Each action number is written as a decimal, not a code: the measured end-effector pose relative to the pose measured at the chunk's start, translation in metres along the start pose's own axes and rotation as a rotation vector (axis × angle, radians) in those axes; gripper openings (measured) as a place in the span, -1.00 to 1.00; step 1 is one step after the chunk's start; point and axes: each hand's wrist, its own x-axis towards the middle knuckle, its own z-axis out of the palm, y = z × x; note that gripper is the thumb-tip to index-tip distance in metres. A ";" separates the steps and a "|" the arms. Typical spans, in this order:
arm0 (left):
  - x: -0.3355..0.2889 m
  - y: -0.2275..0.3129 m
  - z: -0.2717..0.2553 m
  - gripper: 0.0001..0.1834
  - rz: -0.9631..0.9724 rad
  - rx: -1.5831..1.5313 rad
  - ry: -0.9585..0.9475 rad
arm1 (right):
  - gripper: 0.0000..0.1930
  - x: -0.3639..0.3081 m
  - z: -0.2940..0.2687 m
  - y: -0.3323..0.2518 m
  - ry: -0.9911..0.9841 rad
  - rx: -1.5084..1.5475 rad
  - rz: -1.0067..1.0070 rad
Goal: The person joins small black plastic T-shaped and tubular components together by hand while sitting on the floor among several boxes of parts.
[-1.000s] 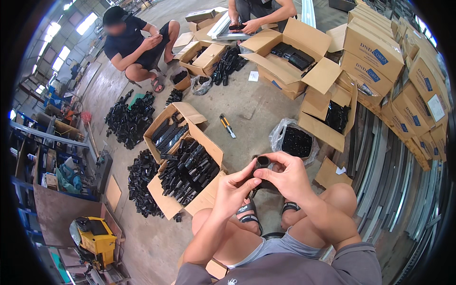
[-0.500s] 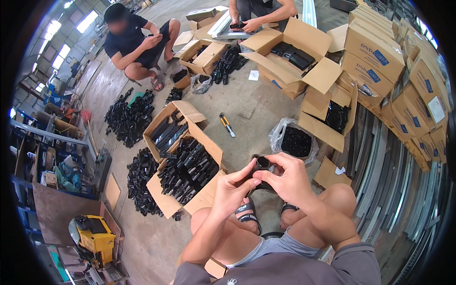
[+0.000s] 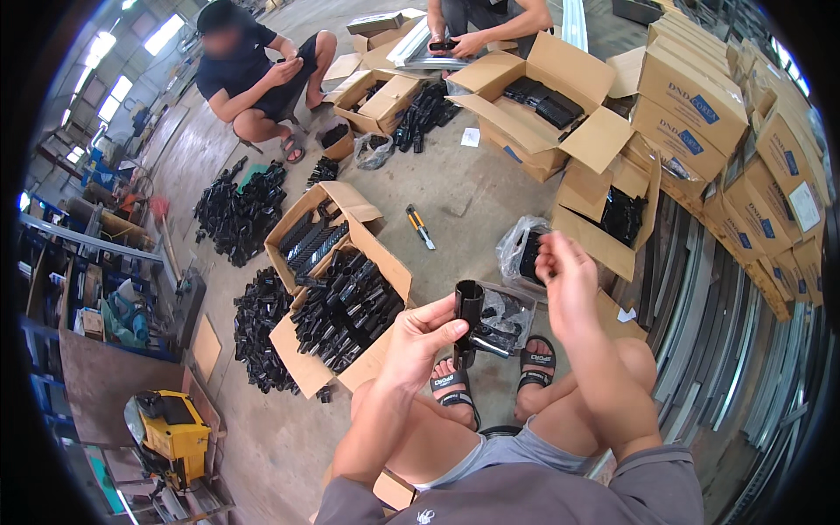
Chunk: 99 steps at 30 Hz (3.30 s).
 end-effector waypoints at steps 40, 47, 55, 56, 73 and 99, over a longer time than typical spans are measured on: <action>0.006 -0.013 0.014 -0.54 0.072 0.091 0.155 | -0.81 -0.051 0.024 0.001 -0.321 -0.881 -0.052; 0.004 -0.012 0.014 -0.53 0.106 0.118 0.183 | -0.82 -0.048 0.022 0.018 -0.293 -0.711 0.047; 0.004 -0.011 0.011 -0.51 0.132 0.137 0.174 | -0.81 -0.049 0.023 0.030 -0.238 -0.562 0.139; 0.004 -0.011 0.011 -0.51 0.124 0.143 0.178 | -0.81 -0.049 0.023 0.030 -0.239 -0.563 0.139; 0.005 -0.012 0.012 -0.50 0.112 0.187 0.247 | -0.85 -0.060 0.033 0.025 -0.262 -1.066 -0.465; 0.005 -0.011 0.014 -0.53 0.143 0.147 0.242 | -0.87 -0.060 0.037 0.021 -0.290 -1.105 -0.573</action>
